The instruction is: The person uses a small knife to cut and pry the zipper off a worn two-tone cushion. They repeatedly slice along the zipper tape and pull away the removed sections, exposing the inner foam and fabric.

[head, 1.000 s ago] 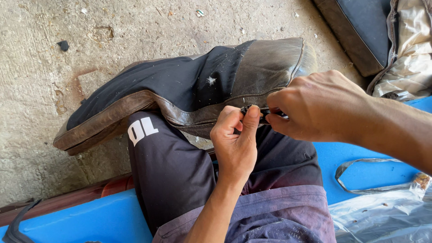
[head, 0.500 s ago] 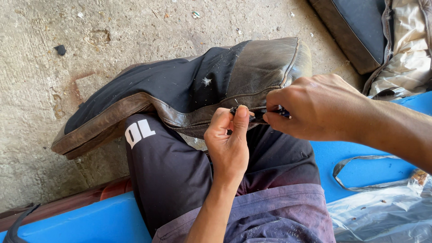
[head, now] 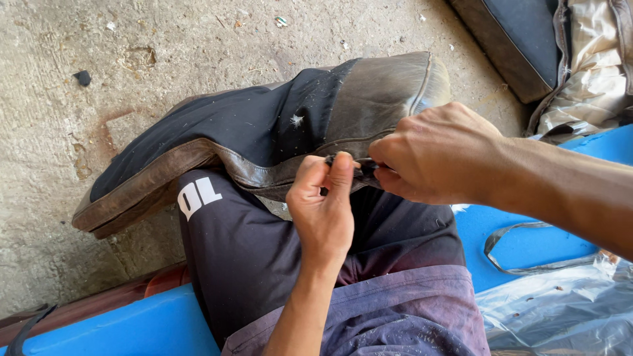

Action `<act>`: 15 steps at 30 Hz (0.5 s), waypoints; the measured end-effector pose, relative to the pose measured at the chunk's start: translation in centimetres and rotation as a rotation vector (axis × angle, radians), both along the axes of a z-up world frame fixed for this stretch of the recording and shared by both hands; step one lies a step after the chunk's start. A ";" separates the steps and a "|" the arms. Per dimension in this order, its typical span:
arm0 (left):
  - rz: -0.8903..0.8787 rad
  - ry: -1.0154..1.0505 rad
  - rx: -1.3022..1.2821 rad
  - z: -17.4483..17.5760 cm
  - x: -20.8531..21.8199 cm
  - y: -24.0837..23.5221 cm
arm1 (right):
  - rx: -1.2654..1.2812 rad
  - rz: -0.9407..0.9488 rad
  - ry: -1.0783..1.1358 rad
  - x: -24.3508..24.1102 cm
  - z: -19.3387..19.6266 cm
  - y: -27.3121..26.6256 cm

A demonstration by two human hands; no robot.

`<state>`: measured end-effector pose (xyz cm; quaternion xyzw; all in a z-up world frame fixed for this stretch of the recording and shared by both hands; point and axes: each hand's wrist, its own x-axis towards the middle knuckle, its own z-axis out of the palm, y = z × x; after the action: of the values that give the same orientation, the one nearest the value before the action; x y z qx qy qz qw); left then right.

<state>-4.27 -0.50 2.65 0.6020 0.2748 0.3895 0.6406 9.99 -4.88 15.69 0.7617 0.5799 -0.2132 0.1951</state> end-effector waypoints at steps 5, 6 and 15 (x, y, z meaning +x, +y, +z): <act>-0.041 -0.074 -0.177 -0.5 -0.6 0.3 | 0.095 -0.133 0.077 0.1 -0.5 -1.5; -0.054 -0.093 -0.188 -0.6 -0.7 0.3 | 0.101 -0.161 0.088 0.0 -0.5 -1.9; -0.115 -0.071 -0.181 -0.9 -1.3 0.4 | 0.234 -0.397 0.243 -0.6 0.0 -3.9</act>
<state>-5.61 -0.11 1.73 0.5424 0.2510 0.3470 0.7228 9.40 -8.76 15.67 0.8469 0.4588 -0.2688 -0.0111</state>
